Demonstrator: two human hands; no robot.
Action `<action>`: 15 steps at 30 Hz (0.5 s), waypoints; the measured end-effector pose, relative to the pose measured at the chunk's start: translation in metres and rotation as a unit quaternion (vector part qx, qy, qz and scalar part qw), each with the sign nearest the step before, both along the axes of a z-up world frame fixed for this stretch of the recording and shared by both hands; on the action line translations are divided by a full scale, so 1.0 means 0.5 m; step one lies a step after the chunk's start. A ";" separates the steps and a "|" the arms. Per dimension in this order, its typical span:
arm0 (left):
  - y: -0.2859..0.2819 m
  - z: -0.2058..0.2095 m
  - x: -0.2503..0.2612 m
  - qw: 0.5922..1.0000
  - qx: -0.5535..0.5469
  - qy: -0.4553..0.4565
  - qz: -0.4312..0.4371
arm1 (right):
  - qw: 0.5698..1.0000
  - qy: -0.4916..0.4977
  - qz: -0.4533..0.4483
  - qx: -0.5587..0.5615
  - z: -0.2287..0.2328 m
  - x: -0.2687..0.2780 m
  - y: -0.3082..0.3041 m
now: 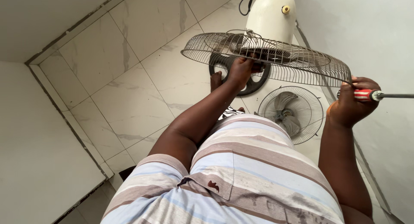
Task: The person uses a screwdriver to loosen and remove the central nut from a standing fan's blade assembly. They then detach the fan blade and proceed to remove the front wire cage from the fan head.
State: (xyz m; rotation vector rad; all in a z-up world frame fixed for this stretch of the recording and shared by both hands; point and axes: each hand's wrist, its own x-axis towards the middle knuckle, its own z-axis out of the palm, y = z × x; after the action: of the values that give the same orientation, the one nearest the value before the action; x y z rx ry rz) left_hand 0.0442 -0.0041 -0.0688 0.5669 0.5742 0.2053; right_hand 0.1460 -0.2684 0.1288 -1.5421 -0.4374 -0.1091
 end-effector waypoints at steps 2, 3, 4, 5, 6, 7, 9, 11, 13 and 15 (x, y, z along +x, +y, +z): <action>0.003 -0.002 -0.003 1.000 -0.005 0.016 -0.006 | 1.000 -0.003 0.004 -0.011 -0.004 0.000 -0.005; 0.006 -0.003 -0.002 1.000 -0.006 0.024 -0.009 | 1.000 -0.008 0.005 -0.019 -0.006 -0.001 -0.006; 0.006 -0.004 -0.004 1.000 -0.001 0.010 -0.008 | 1.000 -0.011 0.007 -0.027 -0.008 -0.003 -0.008; 0.007 -0.006 -0.006 1.000 0.004 -0.004 -0.007 | 0.999 -0.011 0.010 -0.029 -0.010 -0.003 -0.008; 0.007 -0.008 -0.009 1.000 0.008 -0.019 -0.007 | 0.999 -0.011 0.011 -0.031 -0.013 -0.005 -0.009; 0.005 -0.010 -0.013 1.000 0.007 -0.019 -0.005 | 0.999 -0.011 0.013 -0.033 -0.014 -0.007 -0.009; 0.007 -0.009 -0.010 1.000 0.006 -0.025 -0.005 | 0.999 -0.009 0.010 -0.029 -0.011 -0.010 -0.005; 0.009 -0.008 -0.008 1.000 -0.002 -0.025 -0.002 | 0.999 -0.009 0.002 -0.039 -0.010 -0.014 -0.002; 0.010 -0.004 -0.010 1.000 -0.007 -0.018 0.004 | 0.998 -0.013 -0.012 -0.062 -0.007 -0.021 0.001; 0.011 0.005 -0.012 1.000 -0.009 -0.007 0.015 | 0.998 -0.023 -0.005 -0.066 -0.003 -0.024 0.003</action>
State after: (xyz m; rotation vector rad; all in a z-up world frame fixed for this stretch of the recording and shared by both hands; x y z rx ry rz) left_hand 0.0381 0.0014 -0.0661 0.5390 0.5711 0.2322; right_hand 0.1340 -0.2669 0.1275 -1.6750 -0.4816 -0.1260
